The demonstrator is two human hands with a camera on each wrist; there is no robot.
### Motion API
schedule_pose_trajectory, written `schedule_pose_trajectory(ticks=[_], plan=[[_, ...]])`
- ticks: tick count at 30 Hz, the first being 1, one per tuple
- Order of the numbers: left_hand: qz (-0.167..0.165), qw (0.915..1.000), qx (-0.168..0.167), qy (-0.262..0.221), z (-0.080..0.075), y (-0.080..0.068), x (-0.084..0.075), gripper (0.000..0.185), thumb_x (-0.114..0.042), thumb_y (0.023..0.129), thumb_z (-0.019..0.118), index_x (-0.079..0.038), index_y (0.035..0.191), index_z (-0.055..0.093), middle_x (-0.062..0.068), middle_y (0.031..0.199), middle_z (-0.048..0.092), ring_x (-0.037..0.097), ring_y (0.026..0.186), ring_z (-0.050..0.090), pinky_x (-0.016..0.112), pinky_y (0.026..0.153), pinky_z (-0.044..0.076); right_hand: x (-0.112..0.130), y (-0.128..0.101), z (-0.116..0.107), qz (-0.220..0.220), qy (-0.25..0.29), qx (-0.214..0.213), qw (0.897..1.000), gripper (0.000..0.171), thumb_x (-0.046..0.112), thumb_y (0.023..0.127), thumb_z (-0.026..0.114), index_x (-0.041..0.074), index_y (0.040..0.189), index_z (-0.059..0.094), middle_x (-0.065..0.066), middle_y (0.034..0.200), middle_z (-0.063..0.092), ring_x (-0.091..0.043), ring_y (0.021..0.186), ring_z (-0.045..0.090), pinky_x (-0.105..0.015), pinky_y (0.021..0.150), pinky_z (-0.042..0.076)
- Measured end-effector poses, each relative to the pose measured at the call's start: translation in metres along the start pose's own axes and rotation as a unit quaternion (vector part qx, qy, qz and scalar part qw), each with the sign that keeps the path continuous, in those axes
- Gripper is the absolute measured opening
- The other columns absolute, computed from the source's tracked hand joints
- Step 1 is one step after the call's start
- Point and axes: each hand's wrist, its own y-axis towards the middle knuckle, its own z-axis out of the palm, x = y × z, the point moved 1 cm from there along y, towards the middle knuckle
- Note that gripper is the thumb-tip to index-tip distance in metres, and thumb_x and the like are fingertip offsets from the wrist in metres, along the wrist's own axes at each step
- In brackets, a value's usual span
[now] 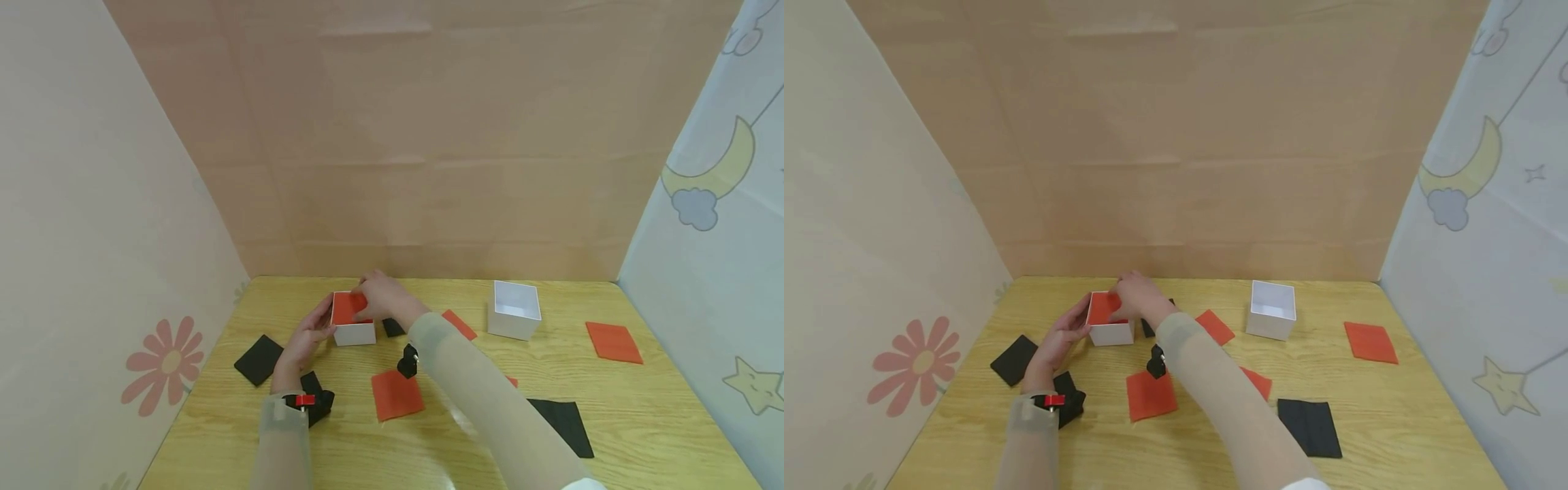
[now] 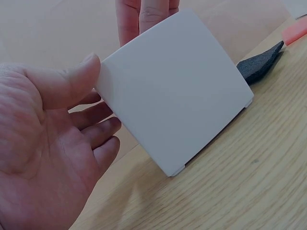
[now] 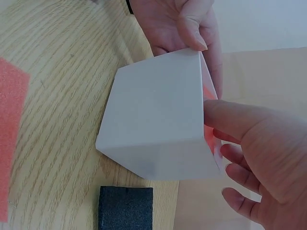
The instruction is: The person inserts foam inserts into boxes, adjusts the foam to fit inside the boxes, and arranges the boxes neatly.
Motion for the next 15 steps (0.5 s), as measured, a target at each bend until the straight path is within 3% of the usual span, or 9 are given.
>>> schedule_pose_trajectory(ticks=[15], plan=[[-0.005,1.0000,0.001,-0.003,-0.0009,0.0004,0.0005,0.077,0.003,0.105,0.056,-0.003,0.171,0.017,0.017,0.178,0.013,0.035,0.164,0.011,0.021,0.122,0.026,0.0103,0.0062,-0.0004,-0.004,0.011,-0.022,1.000,0.051,0.051,0.093,0.082,0.025,0.137,0.076,-0.003,0.134,0.061,-0.023,0.125,0.052,-0.035,0.107,0.048]])
